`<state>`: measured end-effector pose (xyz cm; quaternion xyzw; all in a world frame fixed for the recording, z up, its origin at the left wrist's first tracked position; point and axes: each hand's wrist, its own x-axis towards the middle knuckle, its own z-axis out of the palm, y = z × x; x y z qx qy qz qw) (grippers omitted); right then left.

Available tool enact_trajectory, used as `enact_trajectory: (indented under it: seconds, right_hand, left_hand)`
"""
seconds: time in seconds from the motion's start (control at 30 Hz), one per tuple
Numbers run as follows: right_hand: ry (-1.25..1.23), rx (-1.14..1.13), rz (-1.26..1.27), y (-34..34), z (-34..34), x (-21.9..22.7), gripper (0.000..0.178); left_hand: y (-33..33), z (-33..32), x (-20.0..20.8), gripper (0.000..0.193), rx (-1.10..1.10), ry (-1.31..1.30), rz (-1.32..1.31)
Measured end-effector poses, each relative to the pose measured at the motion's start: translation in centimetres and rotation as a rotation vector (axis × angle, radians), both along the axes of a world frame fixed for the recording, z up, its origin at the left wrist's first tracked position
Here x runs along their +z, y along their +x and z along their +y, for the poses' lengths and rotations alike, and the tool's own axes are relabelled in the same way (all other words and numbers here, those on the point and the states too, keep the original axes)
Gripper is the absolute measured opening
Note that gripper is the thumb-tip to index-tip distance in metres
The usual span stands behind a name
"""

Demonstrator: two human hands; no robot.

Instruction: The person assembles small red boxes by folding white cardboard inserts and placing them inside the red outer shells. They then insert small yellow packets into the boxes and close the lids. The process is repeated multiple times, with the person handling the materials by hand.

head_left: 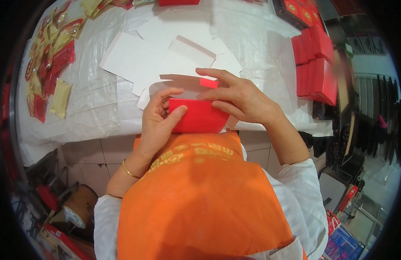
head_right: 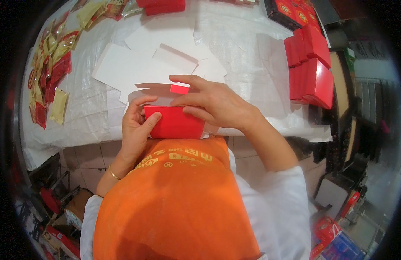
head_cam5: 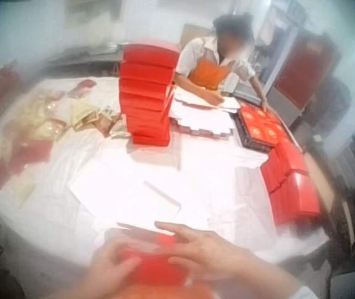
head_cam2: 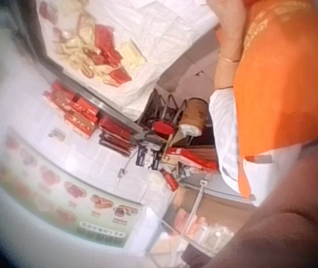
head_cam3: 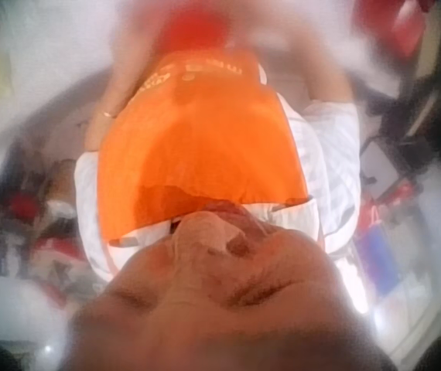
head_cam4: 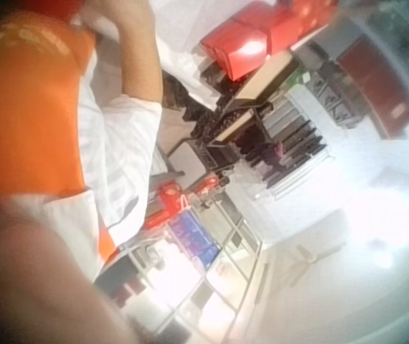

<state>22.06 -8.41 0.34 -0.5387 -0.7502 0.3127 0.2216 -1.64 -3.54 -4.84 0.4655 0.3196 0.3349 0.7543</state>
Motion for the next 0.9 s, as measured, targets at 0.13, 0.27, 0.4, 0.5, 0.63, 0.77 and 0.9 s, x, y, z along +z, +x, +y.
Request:
enact_trajectory:
  seconds: [0.13,0.27,0.4,0.5,0.63,0.77,0.9]
  right_hand:
    - [-0.004,0.023,0.127,0.4,-0.2,-0.1,0.038]
    - [-0.102,-0.122,0.384,-0.1,0.0,0.1,0.04]
    - [-0.237,-0.098,0.233,0.4,0.7,0.5,0.037]
    - [-0.081,-0.073,0.227,-0.5,0.5,-0.4,0.033]
    - [-0.077,-0.154,0.196,-0.9,0.4,-0.2,0.027]
    - [-0.093,-0.191,0.22,-1.1,0.8,-0.2,0.025]
    - [-0.032,-0.165,0.195,-1.3,1.2,-0.8,0.023]
  left_hand:
    - [0.4,0.4,0.1,0.024,-0.095,0.071,-0.015]
    - [0.9,0.7,-0.4,0.024,-0.135,0.122,0.022]
    - [0.7,1.2,-0.2,0.024,-0.199,0.154,0.167]
    - [0.8,0.6,-0.7,0.024,-0.114,0.059,0.13]
    - [0.7,0.2,-0.6,0.024,-0.084,0.013,0.137]
    - [0.6,0.2,0.3,0.025,-0.052,-0.038,0.114]
    - [0.4,-0.1,0.2,0.026,-0.036,-0.022,0.089]
